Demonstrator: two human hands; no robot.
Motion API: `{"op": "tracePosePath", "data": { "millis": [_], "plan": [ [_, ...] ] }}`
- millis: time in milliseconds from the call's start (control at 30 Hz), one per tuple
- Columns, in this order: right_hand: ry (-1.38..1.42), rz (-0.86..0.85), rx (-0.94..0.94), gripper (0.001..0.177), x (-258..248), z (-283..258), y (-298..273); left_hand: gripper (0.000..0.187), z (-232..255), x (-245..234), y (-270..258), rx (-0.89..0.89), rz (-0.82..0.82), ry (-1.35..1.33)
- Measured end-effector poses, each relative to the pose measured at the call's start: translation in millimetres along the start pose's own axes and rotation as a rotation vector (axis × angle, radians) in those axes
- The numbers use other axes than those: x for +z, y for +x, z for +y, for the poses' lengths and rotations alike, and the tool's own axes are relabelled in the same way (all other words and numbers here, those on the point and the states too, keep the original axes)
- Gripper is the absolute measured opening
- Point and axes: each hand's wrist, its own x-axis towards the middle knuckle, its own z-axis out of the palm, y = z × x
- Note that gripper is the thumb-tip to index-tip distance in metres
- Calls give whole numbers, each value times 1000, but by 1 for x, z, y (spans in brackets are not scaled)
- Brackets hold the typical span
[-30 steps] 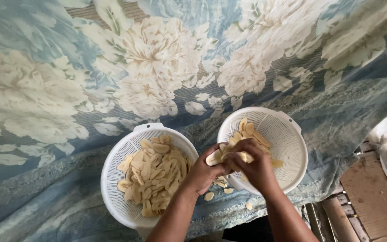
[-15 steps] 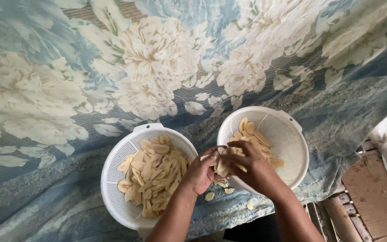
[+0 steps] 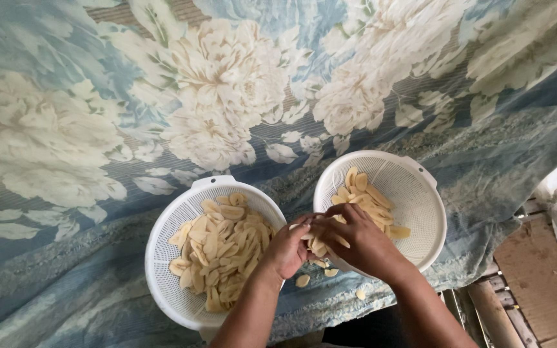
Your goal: The person sorts sliced fruit from one white colander into another by hand, moving individual slices and clearing debris from the bottom.
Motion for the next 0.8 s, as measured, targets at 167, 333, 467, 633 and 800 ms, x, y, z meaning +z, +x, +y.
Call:
{"op": "tracePosePath", "data": {
  "millis": [167, 333, 467, 633, 800],
  "plan": [
    [-43, -65, 28, 18, -4, -1, 3, 39, -3, -1, 0, -15, 26, 24],
    [4, -26, -50, 17, 0, 12, -1, 39, -8, -5, 3, 7, 37, -41],
    [270, 48, 76, 20, 9, 40, -4, 42, -6, -6, 2, -4, 5, -49],
    [392, 324, 412, 34, -4, 76, -6, 53, -8, -6, 2, 18, 1, -28],
    [-130, 581, 203, 49, -5, 77, -14, 42, -13, -7, 5, 42, 16, -47]
  ]
}}
